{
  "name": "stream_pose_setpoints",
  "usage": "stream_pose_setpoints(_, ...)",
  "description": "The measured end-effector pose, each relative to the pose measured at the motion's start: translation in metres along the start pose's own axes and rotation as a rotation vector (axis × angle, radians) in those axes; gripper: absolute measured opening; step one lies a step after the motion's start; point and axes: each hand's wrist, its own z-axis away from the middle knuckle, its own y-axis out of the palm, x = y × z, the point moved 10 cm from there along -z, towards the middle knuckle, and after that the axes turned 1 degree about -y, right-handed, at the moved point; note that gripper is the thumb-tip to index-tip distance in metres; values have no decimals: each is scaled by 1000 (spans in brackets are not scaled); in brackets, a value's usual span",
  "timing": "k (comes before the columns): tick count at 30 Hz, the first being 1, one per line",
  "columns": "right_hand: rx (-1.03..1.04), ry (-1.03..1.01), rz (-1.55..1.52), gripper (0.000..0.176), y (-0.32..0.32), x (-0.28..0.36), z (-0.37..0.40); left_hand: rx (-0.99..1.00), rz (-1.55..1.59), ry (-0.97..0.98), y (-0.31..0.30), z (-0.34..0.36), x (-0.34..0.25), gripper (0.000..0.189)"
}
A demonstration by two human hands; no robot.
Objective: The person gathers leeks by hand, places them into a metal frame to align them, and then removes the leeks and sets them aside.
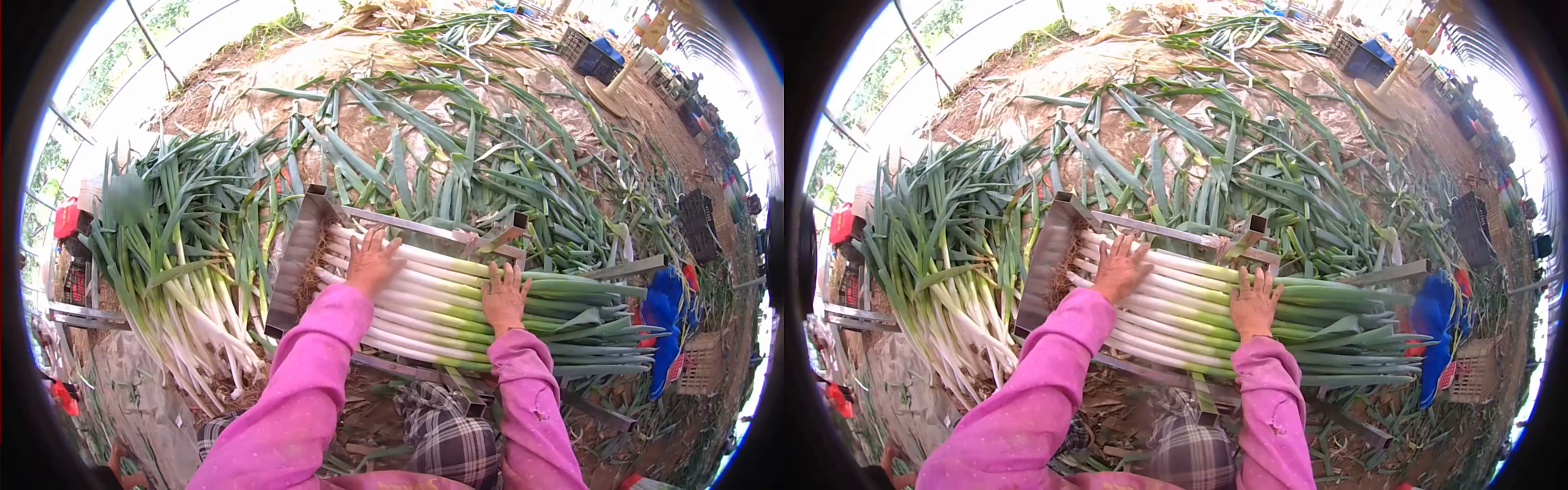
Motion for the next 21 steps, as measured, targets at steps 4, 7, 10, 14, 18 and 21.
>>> stream_pose_setpoints(4, -43, -2, -25, 58, -1, 7, 16, -108, 56, 80, 0, 21, 1, 64)
stream_pose_setpoints(7, -63, -14, -32, 59, -2, 8, 13, -73, 63, 51, 1, 11, 1, 65)
stream_pose_setpoints(10, 16, -18, -80, 62, -1, 8, 13, 4, 75, 26, -7, 25, -5, 72)
stream_pose_setpoints(14, -10, -33, -88, 69, 13, 6, 14, -62, 99, 102, -1, 39, 1, 77)
stream_pose_setpoints(18, 110, -48, -44, 81, -10, 27, 24, -23, 47, 106, -13, 38, 8, 77)
stream_pose_setpoints(21, 61, -5, -45, 86, -6, 31, 31, -92, 49, 5, -12, 47, 33, 76)
